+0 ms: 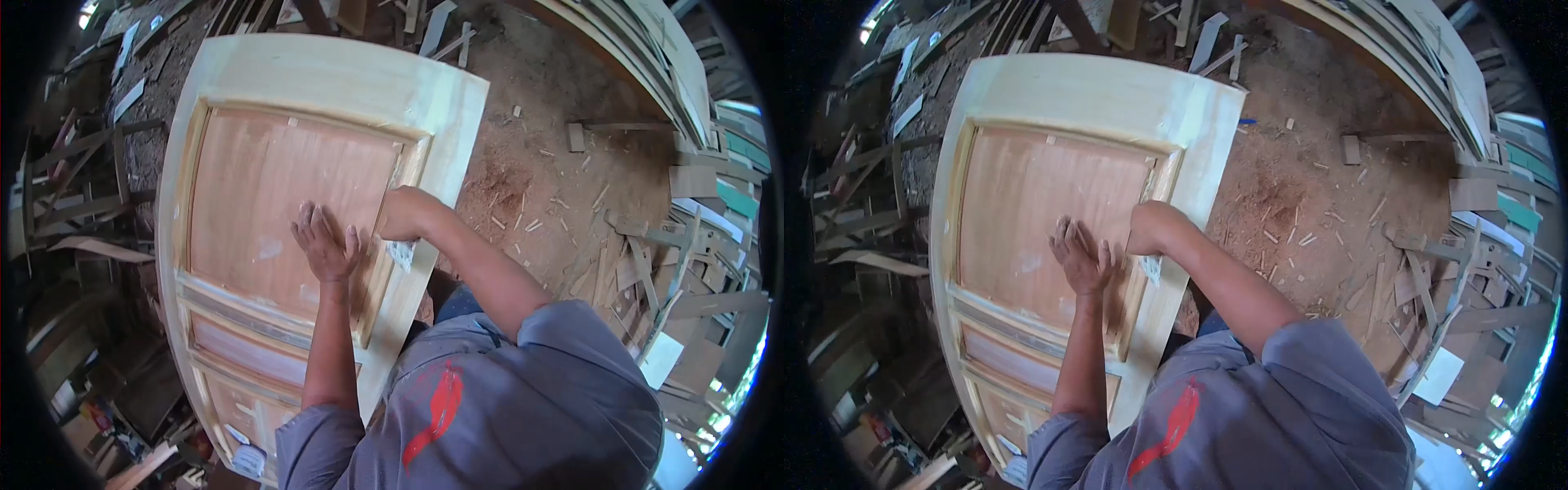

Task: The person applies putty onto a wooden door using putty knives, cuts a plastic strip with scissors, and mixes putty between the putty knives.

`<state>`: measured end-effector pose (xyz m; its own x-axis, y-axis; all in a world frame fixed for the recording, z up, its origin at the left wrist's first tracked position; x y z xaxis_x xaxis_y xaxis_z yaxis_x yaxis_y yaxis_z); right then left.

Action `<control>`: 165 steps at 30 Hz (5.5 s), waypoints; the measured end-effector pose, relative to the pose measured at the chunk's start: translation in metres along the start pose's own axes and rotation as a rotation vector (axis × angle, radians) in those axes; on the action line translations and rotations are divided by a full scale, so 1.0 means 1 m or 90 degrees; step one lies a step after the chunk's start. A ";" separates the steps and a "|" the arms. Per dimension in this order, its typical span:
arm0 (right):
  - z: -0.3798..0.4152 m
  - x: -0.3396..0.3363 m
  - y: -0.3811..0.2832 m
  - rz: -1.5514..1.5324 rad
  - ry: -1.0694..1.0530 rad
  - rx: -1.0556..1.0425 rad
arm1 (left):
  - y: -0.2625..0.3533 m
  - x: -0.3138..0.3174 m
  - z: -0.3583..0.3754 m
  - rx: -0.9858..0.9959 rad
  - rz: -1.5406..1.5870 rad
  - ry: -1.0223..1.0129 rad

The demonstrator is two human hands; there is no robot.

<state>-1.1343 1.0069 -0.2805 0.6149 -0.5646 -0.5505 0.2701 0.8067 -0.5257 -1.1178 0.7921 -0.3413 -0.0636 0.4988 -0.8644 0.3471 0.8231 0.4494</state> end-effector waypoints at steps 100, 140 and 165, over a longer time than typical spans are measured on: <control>0.077 0.056 0.037 -0.398 0.306 -0.022 | -0.073 -0.038 0.080 -0.087 0.012 0.170; 0.001 0.051 0.032 -0.287 0.186 0.036 | -0.067 -0.044 0.076 -0.110 0.032 0.172; 0.009 0.070 0.003 -0.410 0.158 -0.040 | -0.069 -0.042 0.076 -0.100 0.020 0.168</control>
<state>-1.0836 0.9715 -0.3153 0.1560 -0.9572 -0.2440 0.4764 0.2893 -0.8303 -1.0680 0.6939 -0.3525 -0.3030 0.5611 -0.7703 0.2052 0.8277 0.5222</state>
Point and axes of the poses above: each hand's wrist, its own z-axis away from the middle knuckle, its own x-axis out of the palm, y = z × x, the point moved 2 cm from there along -z, towards the middle knuckle, and after that the axes turned 2 degrees about y, right-handed, at the moved point
